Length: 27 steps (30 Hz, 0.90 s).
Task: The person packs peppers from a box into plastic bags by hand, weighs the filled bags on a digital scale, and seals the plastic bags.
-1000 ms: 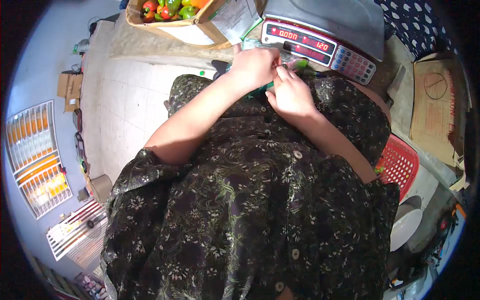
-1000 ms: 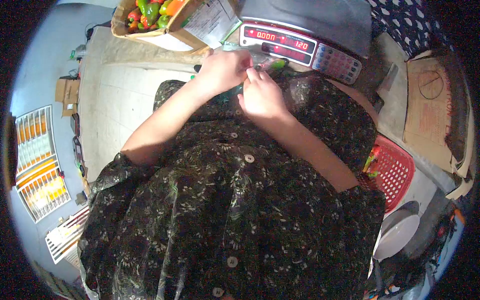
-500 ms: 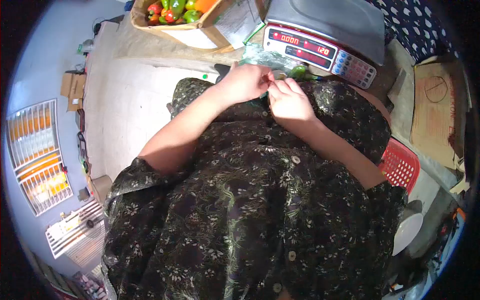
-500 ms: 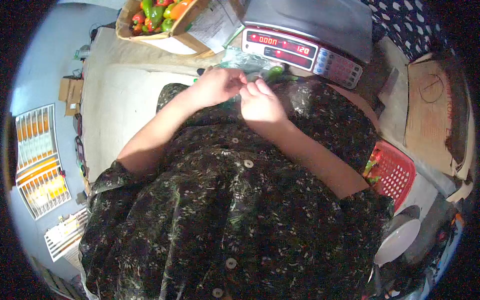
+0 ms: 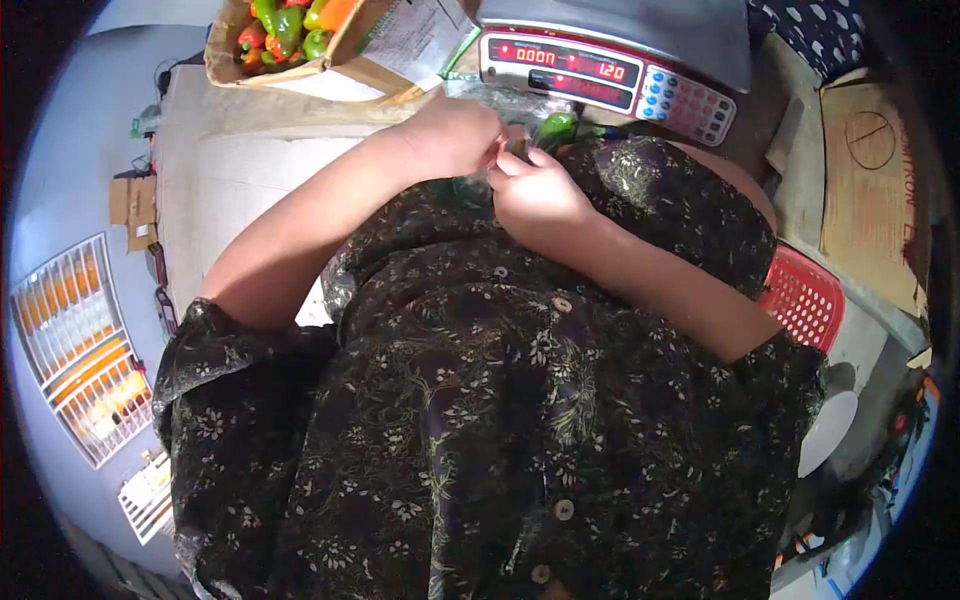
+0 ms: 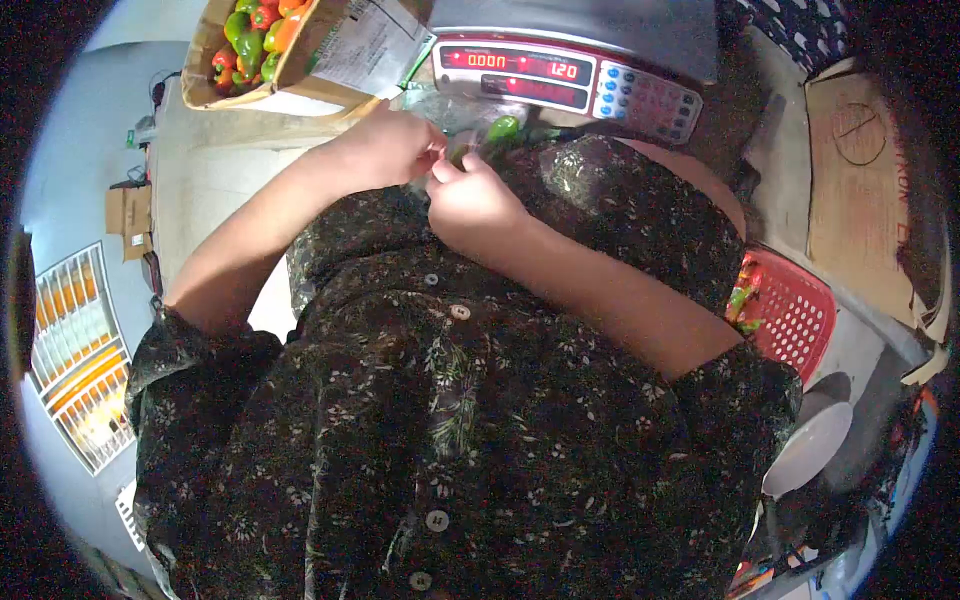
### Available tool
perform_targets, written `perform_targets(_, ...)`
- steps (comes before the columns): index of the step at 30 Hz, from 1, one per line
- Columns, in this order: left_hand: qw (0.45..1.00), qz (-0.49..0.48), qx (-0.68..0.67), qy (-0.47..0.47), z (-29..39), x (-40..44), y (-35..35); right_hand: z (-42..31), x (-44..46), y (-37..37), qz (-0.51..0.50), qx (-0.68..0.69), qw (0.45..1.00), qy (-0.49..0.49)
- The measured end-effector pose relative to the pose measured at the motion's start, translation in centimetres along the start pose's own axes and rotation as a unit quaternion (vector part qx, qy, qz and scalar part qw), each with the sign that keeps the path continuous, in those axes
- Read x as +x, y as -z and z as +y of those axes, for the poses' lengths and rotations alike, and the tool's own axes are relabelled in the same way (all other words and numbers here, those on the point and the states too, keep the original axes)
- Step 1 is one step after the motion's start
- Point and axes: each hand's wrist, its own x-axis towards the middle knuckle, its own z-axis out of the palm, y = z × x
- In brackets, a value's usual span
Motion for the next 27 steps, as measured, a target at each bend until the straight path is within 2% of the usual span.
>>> perform_targets(2, 0.999, 0.032, 0.043, 0.002, -0.2, -0.1, -0.6, 1.3, 0.3, 3.0, -0.032, 0.143, 0.989, 0.013)
perform_targets(8, 0.988, 0.002, 0.151, 0.019, 0.9, 0.4, 0.4, 1.2, 0.8, 2.4, 0.037, 0.161, 0.984, -0.07)
perform_targets(13, 0.985, -0.012, 0.166, 0.039, 0.9, 0.8, 0.4, 0.9, 0.9, 1.2, 0.02, 0.191, 0.978, -0.084)
perform_targets(16, 0.987, 0.001, 0.156, 0.035, 0.3, 1.1, -0.8, 0.7, 0.9, 1.0, -0.006, 0.23, 0.967, -0.109)
perform_targets(18, 0.997, 0.026, 0.06, 0.046, -0.4, 0.8, -0.8, 0.9, 0.8, 1.2, -0.031, 0.234, 0.966, -0.105)
perform_targets(19, 0.998, 0.038, 0.012, 0.05, -0.7, 0.6, -0.8, 1.1, 0.8, 1.3, -0.009, 0.244, 0.961, -0.129)
perform_targets(21, 0.972, 0.215, -0.081, 0.05, -1.1, 0.0, -1.3, 2.0, 1.2, 1.8, 0.036, 0.264, 0.947, -0.177)
perform_targets(22, 0.945, 0.298, -0.128, 0.048, -1.0, -0.3, -1.8, 2.9, 1.1, 2.8, -0.001, 0.334, 0.92, -0.204)
perform_targets(23, 0.914, 0.392, -0.098, 0.044, -0.8, -0.5, -2.2, 3.3, 0.9, 2.9, 0.032, 0.291, 0.936, -0.196)
perform_targets(24, 0.904, 0.415, -0.084, 0.052, 0.0, -0.9, -2.2, 3.5, 0.7, 2.8, 0.064, 0.249, 0.948, -0.189)
perform_targets(27, 0.884, 0.459, -0.05, 0.081, 1.6, -1.3, -3.2, 3.1, 0.5, 2.9, 0.075, 0.321, 0.916, -0.229)
